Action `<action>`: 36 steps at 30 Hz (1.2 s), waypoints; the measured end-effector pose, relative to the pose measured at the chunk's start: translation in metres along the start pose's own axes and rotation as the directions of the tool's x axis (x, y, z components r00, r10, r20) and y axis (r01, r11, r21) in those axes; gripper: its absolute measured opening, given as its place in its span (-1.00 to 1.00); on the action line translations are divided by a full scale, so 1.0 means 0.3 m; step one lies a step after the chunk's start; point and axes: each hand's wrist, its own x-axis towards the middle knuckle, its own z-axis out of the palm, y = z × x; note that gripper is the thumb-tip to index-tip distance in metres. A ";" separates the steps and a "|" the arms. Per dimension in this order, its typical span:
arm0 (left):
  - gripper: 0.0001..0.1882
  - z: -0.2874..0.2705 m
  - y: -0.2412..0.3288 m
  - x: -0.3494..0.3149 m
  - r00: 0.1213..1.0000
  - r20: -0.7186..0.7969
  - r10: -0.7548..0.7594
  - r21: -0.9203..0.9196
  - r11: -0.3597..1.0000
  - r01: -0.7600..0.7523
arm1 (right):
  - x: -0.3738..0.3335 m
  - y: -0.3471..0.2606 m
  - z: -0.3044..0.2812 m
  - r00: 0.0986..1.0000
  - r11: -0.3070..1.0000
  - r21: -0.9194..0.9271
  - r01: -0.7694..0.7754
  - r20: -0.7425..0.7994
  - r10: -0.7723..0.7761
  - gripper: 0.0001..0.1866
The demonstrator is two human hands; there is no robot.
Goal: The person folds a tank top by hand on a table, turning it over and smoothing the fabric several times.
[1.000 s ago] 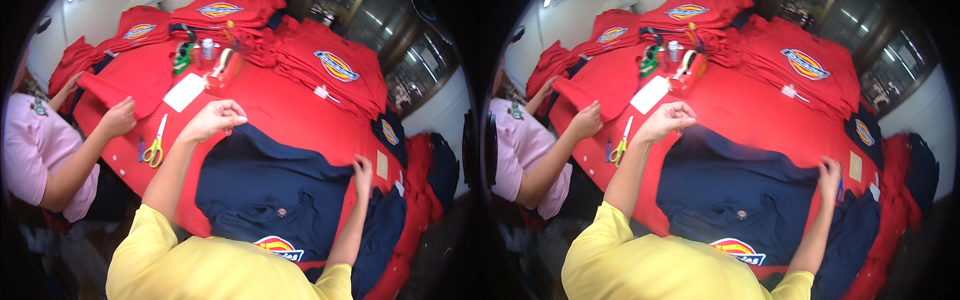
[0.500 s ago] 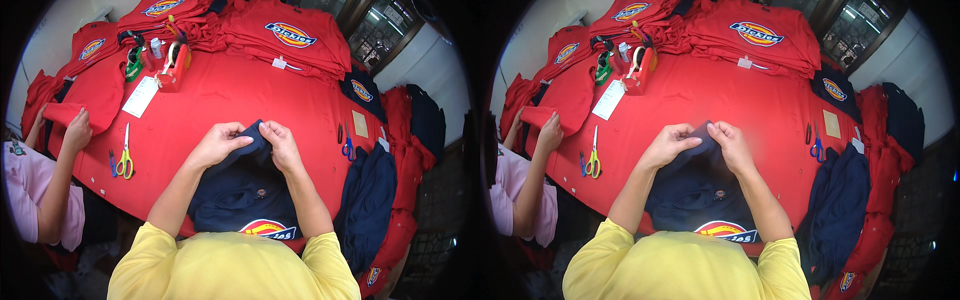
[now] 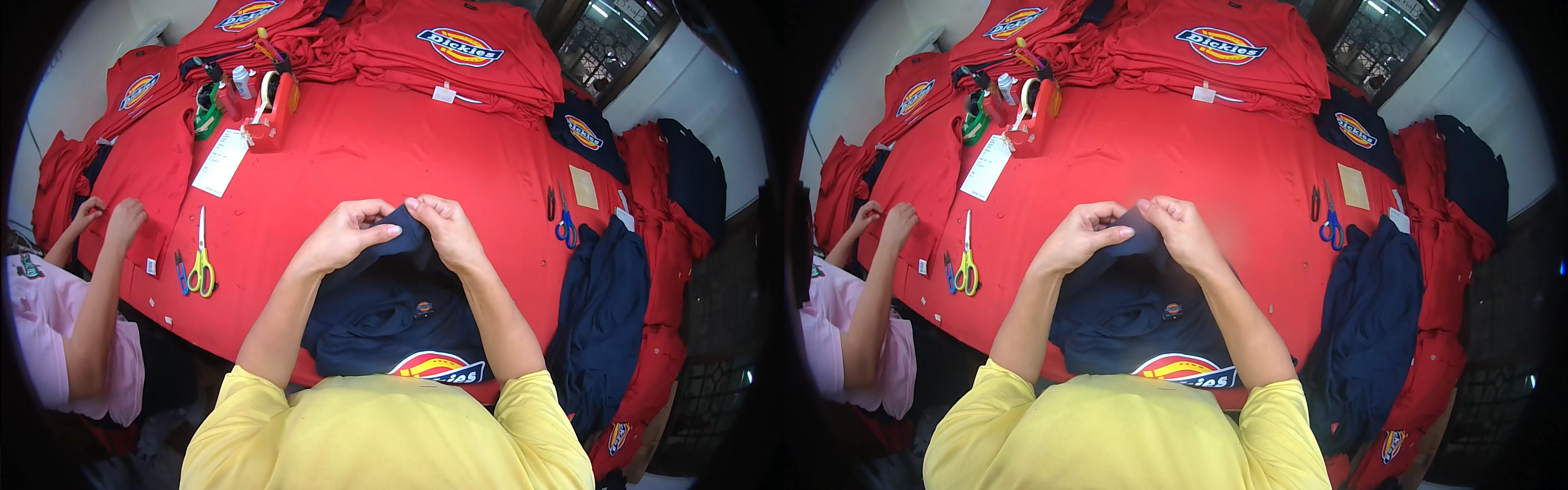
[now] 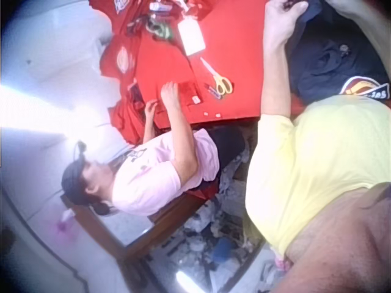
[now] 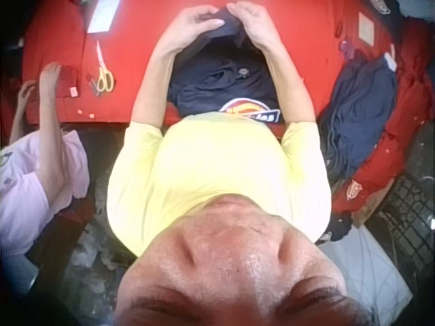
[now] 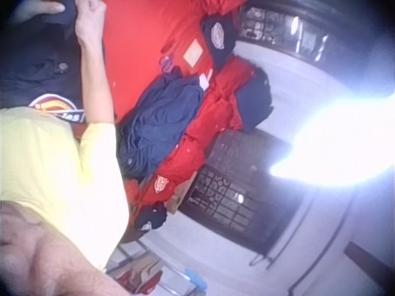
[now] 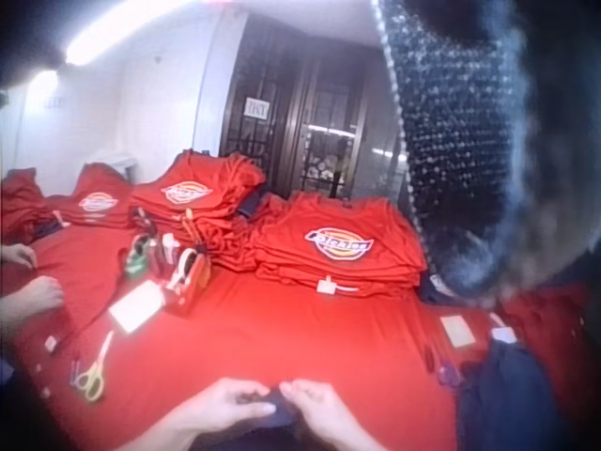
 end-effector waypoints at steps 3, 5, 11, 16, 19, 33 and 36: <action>-0.86 -0.016 -0.020 0.005 1.000 0.018 -0.015 -0.041 0.999 0.016 | -0.013 0.000 -0.013 1.000 1.000 -0.017 -0.018 -0.007 0.018 -0.72; -0.89 -0.050 -0.022 0.013 0.999 -0.030 0.013 -0.029 0.999 -0.014 | -0.033 -0.052 -0.063 0.994 0.965 -0.257 0.051 0.107 -0.025 -0.71; -0.76 -0.545 0.241 0.239 0.778 -0.409 0.476 0.629 0.765 -0.138 | 0.079 -0.332 -0.619 0.967 -0.099 -0.993 -0.064 -0.037 -0.251 -0.76; -0.78 -0.813 0.823 0.220 0.445 -0.391 0.805 0.608 0.590 -0.532 | 0.051 -0.913 -0.754 0.156 -0.075 -0.989 -0.125 0.055 -0.986 -0.81; -0.79 -0.363 0.935 0.120 0.162 -0.223 0.961 0.611 0.267 -0.745 | -0.157 -1.077 -0.616 0.015 0.058 -0.969 -0.239 -0.063 -0.998 -0.74; -0.43 -0.336 0.251 -0.585 0.890 0.456 0.019 0.275 0.948 -0.161 | -1.033 -0.377 -0.445 0.834 0.857 -0.461 -0.232 -0.547 -0.068 -0.65; -0.47 -0.311 0.150 -0.515 0.991 0.083 -0.105 0.311 0.947 0.075 | -0.920 -0.256 -0.526 0.822 0.801 -0.472 -0.367 -0.567 0.043 -0.70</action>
